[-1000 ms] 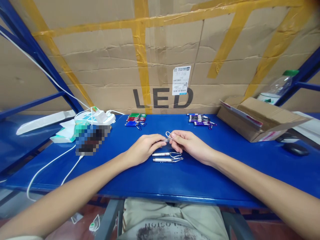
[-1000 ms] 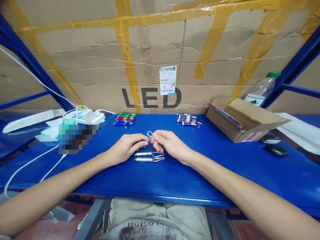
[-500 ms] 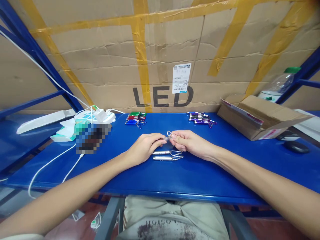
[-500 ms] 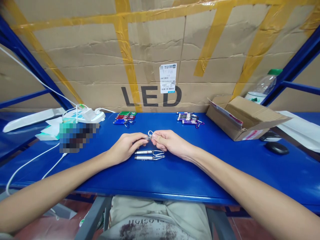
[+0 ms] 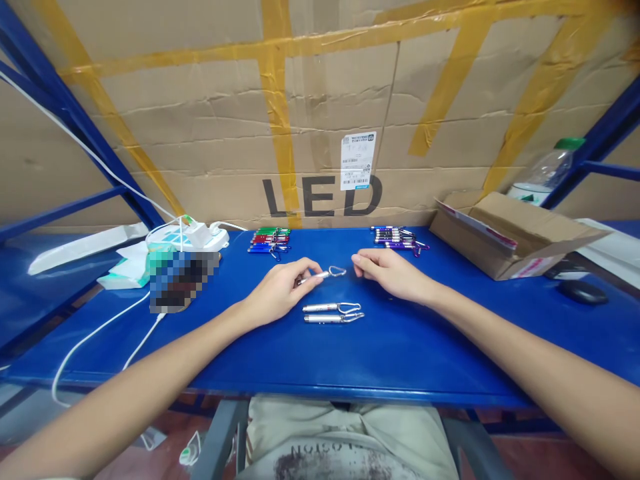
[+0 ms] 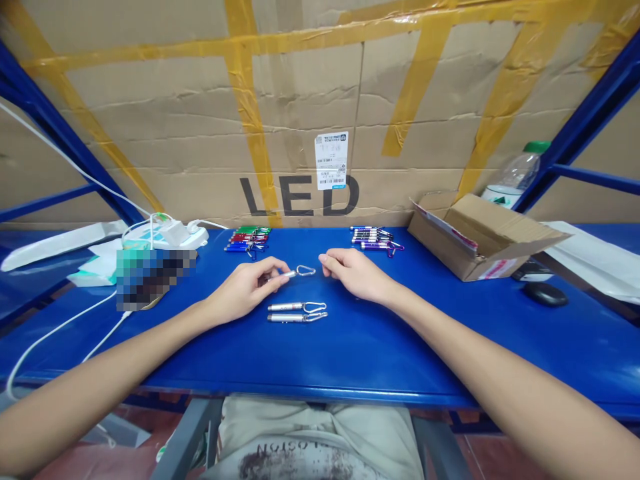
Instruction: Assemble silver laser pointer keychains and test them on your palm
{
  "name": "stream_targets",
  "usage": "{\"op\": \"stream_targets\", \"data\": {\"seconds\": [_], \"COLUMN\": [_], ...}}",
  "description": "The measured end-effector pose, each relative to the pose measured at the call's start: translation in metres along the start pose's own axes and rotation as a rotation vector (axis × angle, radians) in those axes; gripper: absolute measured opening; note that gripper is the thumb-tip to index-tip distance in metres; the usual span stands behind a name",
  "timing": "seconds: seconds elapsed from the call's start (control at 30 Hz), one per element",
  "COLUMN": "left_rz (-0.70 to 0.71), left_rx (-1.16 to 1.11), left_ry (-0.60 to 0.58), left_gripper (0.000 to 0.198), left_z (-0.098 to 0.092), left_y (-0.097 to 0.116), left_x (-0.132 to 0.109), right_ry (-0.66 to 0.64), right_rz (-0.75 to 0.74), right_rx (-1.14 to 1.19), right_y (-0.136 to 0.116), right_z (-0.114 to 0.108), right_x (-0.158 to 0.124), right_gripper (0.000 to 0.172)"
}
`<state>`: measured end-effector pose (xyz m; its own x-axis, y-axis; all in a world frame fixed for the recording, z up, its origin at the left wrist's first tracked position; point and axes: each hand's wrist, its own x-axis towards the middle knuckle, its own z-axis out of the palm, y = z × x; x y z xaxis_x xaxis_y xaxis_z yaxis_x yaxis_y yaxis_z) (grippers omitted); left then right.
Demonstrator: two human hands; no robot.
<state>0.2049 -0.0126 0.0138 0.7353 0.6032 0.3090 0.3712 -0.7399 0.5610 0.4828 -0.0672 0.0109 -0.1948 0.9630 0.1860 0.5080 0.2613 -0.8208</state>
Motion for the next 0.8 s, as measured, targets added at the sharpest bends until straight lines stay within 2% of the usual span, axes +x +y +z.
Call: {"op": "stream_targets", "data": {"seconds": [0.13, 0.3, 0.4, 0.5, 0.6, 0.8], "left_rz": [0.084, 0.158, 0.207, 0.244, 0.214, 0.119], "left_rx": [0.041, 0.001, -0.032, -0.044, -0.022, 0.005], "left_ry": [-0.081, -0.196, -0.213, -0.209, -0.172, -0.112], "left_gripper": [0.026, 0.022, 0.022, 0.024, 0.027, 0.025], "left_z": [-0.002, -0.003, -0.002, -0.001, 0.001, 0.004], "left_y": [0.004, 0.010, 0.012, 0.012, 0.009, 0.004], "left_x": [-0.002, -0.005, -0.006, -0.007, -0.007, -0.004], "right_ry": [0.091, 0.102, 0.050, -0.058, -0.169, -0.264], "right_rz": [-0.028, 0.006, -0.015, -0.121, -0.164, -0.171], "right_rx": [-0.211, -0.334, -0.290, -0.091, 0.056, -0.053], "right_y": [0.003, 0.004, 0.004, 0.000, -0.007, -0.013], "right_z": [-0.008, -0.005, 0.000, 0.003, 0.006, 0.010], "right_x": [0.001, -0.001, -0.002, -0.003, -0.006, -0.011], "right_gripper": [0.045, 0.037, 0.035, 0.038, 0.042, 0.036]}}
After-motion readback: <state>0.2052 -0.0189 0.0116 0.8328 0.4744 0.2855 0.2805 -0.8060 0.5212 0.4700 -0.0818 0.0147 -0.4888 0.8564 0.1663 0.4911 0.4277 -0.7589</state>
